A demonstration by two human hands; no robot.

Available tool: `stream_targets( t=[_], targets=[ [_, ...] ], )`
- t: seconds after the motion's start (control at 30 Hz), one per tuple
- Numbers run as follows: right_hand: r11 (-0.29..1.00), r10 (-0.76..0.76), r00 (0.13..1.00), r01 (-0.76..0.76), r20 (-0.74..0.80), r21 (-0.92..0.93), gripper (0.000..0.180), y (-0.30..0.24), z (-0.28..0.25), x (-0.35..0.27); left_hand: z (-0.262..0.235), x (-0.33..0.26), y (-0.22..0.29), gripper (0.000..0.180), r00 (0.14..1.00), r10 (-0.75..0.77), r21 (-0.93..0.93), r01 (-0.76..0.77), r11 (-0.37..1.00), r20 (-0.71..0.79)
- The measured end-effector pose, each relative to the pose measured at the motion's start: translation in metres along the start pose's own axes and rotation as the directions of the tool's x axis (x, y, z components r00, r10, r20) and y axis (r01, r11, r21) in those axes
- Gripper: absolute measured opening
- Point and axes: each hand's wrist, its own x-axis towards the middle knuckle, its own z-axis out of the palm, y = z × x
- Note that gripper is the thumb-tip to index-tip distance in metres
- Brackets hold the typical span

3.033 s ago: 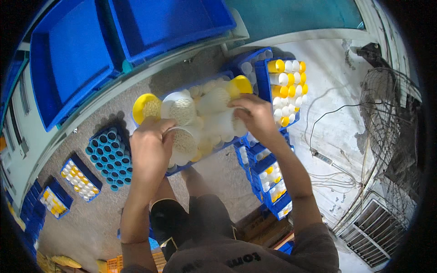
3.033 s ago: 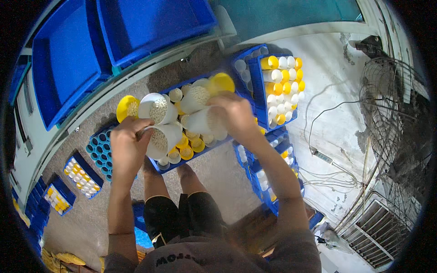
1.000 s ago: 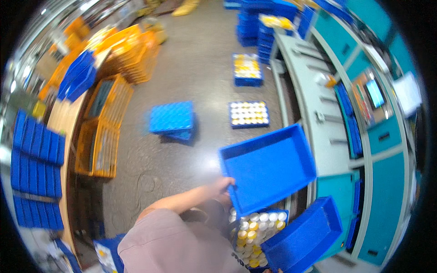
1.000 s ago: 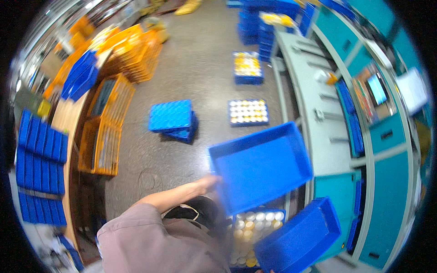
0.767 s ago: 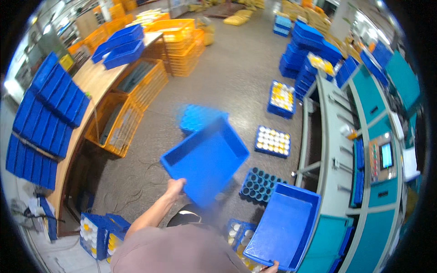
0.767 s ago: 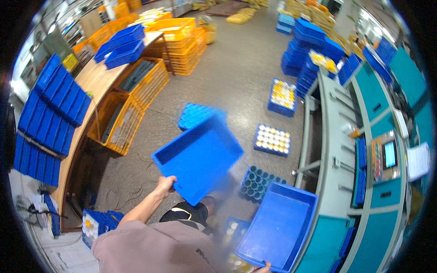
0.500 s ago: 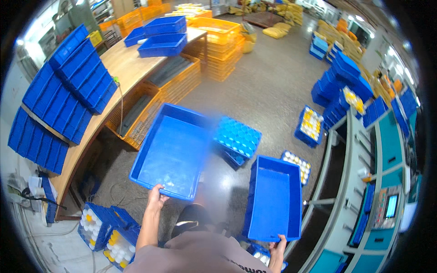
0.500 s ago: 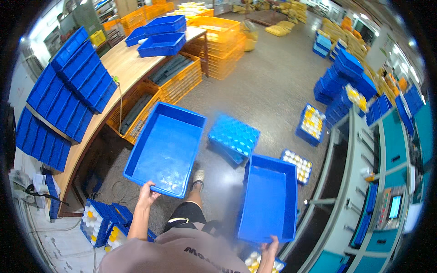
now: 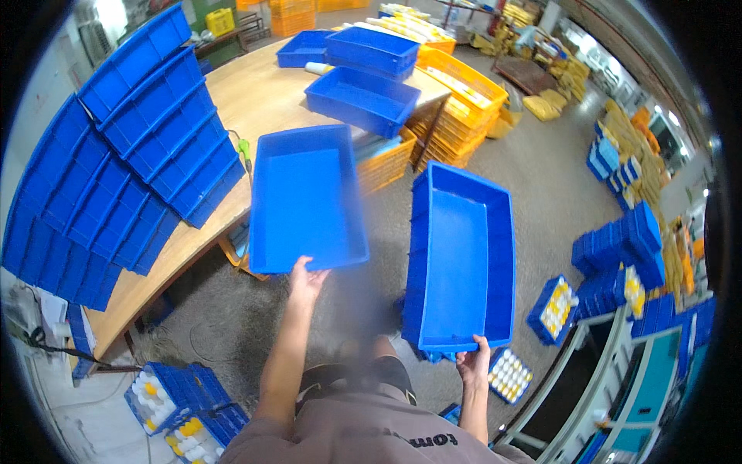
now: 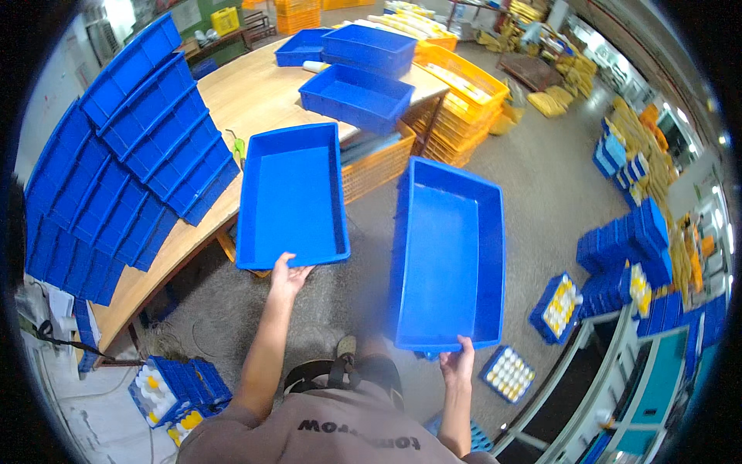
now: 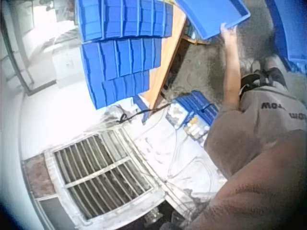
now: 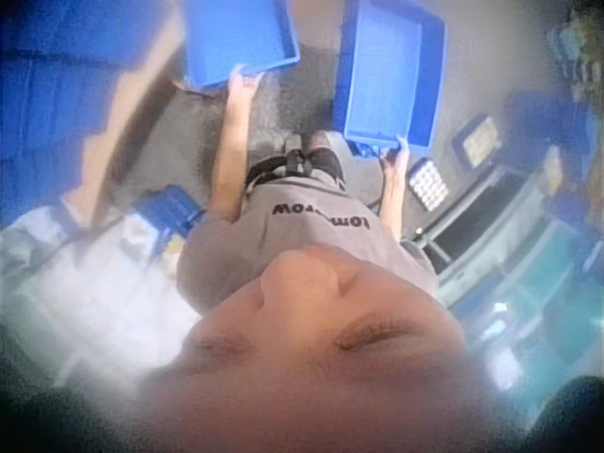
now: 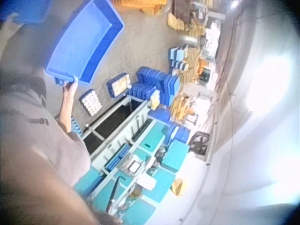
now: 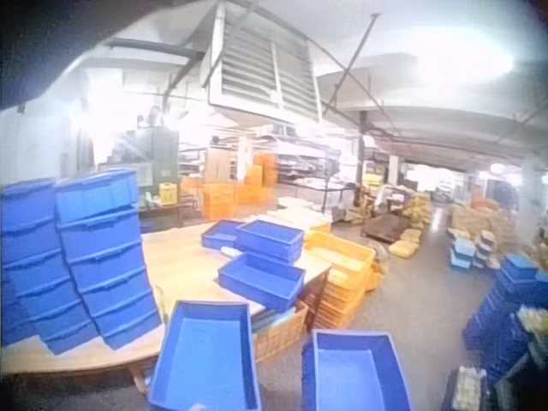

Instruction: The person sorts white and yellow plastic caps from blue trays into separate stacks. They then use a handheld green device to scan the caps in the trays. Finally, they place the sorted caps into a blue tray and move it to a nearby table.

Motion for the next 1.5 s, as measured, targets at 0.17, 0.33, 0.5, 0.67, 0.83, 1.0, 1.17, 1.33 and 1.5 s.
stream_targets(
  t=[0.17,0.33,0.5,0.67,0.83,1.0,1.17,1.33,1.5],
  targets=[
    [0.980,0.093,0.981,-0.060,0.170,-0.190,0.035,-0.044,0.153,0.090,0.094,0.117,-0.020,0.039,0.997,0.075,-0.194,-0.073,0.978,0.000],
    [0.893,0.270,0.894,-0.093,0.357,-0.441,0.035,-0.065,0.328,0.188,0.118,0.194,-0.035,0.048,0.931,0.055,-0.248,0.039,0.968,0.361],
    [0.798,0.487,0.777,-0.208,0.400,-0.566,0.026,-0.029,0.493,0.268,0.130,0.208,-0.018,0.048,0.968,0.067,-0.331,0.017,0.943,0.242],
    [0.672,0.548,0.722,-0.079,0.422,-0.737,0.025,0.006,0.573,0.307,0.142,0.187,0.015,0.066,0.915,0.213,-0.693,0.093,0.715,0.342],
    [0.608,0.700,0.560,-0.143,0.443,-0.781,0.038,0.022,0.613,0.323,0.172,0.205,0.073,0.086,0.880,0.333,0.039,-0.367,0.929,0.337],
    [0.719,0.562,0.662,-0.095,0.496,-0.688,0.043,0.059,0.678,0.338,0.208,0.244,0.137,0.093,0.948,0.186,-0.243,-0.122,0.962,0.258],
    [0.698,0.678,0.490,-0.195,0.548,-0.689,0.047,0.070,0.721,0.352,0.198,0.296,0.165,0.093,0.970,0.177,-0.152,-0.153,0.976,0.165],
    [0.605,0.747,0.386,-0.058,0.541,-0.794,0.042,0.056,0.682,0.364,0.155,0.306,0.165,0.034,-0.003,0.996,0.996,0.004,0.090,-0.090],
    [0.329,0.846,0.429,0.049,0.317,-0.943,0.039,0.068,0.619,0.372,0.120,0.328,0.197,0.031,0.181,0.983,0.984,0.170,-0.045,0.014]
  ],
)
